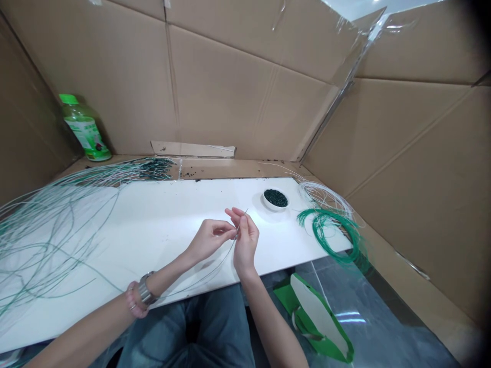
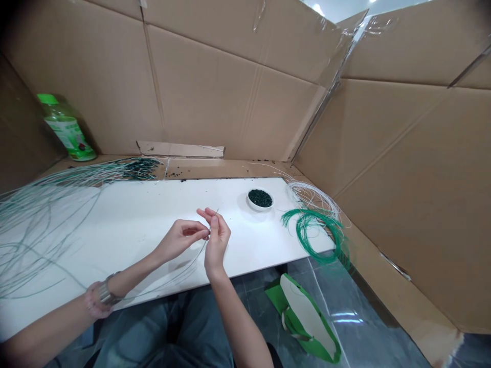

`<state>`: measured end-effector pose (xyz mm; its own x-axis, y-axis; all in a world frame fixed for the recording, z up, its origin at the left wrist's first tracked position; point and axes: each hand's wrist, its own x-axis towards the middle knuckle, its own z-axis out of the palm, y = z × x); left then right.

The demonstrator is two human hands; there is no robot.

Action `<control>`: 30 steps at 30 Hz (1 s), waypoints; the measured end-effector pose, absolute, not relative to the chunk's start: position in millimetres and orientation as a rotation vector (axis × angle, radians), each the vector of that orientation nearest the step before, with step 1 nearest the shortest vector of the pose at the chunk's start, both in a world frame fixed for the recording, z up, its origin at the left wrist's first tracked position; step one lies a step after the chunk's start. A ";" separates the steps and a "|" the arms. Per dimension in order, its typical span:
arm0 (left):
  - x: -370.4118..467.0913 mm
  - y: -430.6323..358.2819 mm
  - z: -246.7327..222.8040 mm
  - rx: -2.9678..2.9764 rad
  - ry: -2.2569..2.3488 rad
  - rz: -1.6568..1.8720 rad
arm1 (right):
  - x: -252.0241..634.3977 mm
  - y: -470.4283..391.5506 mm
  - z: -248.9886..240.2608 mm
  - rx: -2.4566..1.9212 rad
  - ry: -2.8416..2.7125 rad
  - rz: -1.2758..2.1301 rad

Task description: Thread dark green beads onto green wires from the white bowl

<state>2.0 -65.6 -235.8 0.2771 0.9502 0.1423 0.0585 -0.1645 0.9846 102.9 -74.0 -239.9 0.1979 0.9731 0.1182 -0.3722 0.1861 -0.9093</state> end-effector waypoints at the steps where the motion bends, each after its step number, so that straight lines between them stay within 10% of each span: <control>1: 2.1 -65.0 -236.2 1.497 0.983 1.077 | 102.2 -74.6 -240.8 -0.879 -0.858 1.151; 30: 1.3 -64.6 -240.1 1.457 0.974 1.081 | 99.5 -75.0 -245.3 -0.854 -0.810 1.184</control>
<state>1.3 -64.6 -240.1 0.2665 0.9553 0.1281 0.0285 -0.1406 0.9897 99.5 -75.0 -245.3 0.1892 0.9783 0.0844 -0.4333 0.1603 -0.8869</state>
